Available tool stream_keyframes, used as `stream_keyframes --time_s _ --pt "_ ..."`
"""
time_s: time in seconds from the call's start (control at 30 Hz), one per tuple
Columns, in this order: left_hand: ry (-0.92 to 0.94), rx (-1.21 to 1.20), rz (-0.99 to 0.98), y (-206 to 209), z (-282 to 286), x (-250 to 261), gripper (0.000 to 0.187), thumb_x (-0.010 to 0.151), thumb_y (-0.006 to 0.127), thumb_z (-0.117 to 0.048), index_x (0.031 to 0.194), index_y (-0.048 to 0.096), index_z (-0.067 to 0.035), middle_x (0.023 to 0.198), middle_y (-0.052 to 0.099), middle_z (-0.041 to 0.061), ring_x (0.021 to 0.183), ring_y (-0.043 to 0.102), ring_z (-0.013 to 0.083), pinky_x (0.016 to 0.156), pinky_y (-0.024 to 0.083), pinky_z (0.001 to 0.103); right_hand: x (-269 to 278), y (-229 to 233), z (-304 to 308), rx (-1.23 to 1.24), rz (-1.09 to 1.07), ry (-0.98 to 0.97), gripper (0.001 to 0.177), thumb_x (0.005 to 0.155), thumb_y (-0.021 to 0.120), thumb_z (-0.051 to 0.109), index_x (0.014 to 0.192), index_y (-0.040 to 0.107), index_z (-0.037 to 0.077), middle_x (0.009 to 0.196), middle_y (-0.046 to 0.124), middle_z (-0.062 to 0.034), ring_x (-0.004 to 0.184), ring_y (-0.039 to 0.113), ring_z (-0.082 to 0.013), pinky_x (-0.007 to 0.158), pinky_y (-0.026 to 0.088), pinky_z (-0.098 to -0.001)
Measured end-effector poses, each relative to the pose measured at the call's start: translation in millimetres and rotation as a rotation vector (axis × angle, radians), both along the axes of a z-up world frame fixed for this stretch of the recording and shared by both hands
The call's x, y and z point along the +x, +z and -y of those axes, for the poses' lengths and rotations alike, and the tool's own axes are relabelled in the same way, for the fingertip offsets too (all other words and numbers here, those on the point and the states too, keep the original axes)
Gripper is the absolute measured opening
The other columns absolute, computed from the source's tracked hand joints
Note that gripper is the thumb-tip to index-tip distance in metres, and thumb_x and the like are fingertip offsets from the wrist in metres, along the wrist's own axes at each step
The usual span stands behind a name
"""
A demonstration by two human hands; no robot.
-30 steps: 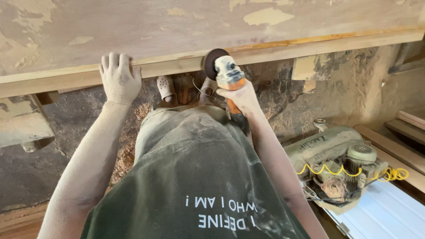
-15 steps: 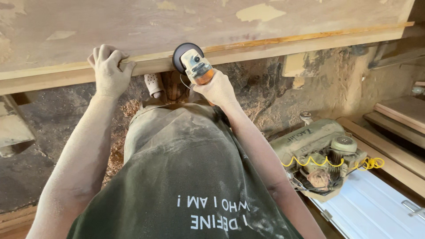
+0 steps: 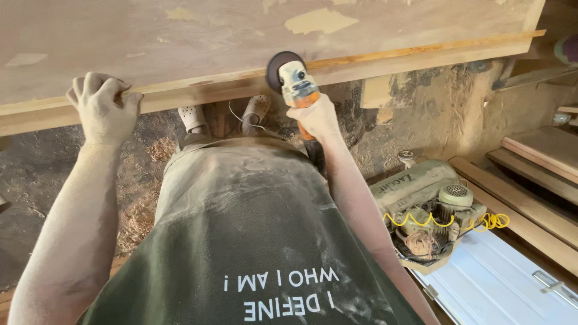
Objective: The person uses a power sander to sand the surface and edges of a large wooden panel.
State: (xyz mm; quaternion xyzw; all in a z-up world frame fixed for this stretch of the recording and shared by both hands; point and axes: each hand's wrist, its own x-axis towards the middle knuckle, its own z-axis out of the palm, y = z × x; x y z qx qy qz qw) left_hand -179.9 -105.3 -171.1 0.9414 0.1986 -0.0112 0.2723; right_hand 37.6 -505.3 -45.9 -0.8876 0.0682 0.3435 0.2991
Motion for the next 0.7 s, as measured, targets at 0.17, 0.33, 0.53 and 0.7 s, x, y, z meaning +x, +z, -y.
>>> stream_keyframes --time_s 0.17,0.33,0.53,0.7 --pt "-0.012 0.075 -0.046 2.6 2.0 -0.4 0.017 0.104 0.078 -0.023 0.099 0.073 -0.007 0.114 0.057 0.005 0.124 0.043 0.0274 0.123 0.031 0.047 33.6 -12.0 70.0 0.069 -0.093 -0.174 0.023 0.073 0.084 0.011 0.092 0.076 0.001 0.078 0.072 -0.0122 0.063 0.067 -0.0183 0.059 0.053 -0.0338" --pt "0.016 0.104 -0.097 -2.4 3.6 -0.3 0.016 0.102 0.077 -0.023 0.098 0.073 -0.008 0.117 0.058 0.005 0.129 0.044 0.0262 0.125 0.03 0.047 67.8 -29.3 139.5 0.123 0.019 -0.289 0.03 0.067 0.087 0.006 0.095 0.077 0.007 0.086 0.076 -0.0047 0.07 0.071 -0.0132 0.063 0.057 -0.0304" --pt "0.012 0.127 -0.102 -2.9 3.4 -4.2 0.017 0.105 0.079 -0.022 0.098 0.073 -0.008 0.115 0.057 0.005 0.128 0.044 0.0257 0.126 0.029 0.047 107.8 -30.4 210.9 0.123 -0.038 -0.579 0.035 0.073 0.082 0.001 0.106 0.074 0.006 0.085 0.074 -0.0067 0.069 0.071 -0.0189 0.062 0.06 -0.0348" --pt "0.011 0.118 -0.085 1.1 6.2 -1.4 0.018 0.106 0.079 -0.023 0.1 0.073 -0.008 0.116 0.056 0.005 0.128 0.043 0.0263 0.126 0.03 0.046 129.5 -29.2 239.8 0.233 -0.004 -0.712 0.031 0.079 0.076 0.0 0.11 0.074 0.003 0.083 0.072 -0.0091 0.066 0.07 -0.0218 0.058 0.058 -0.0365"
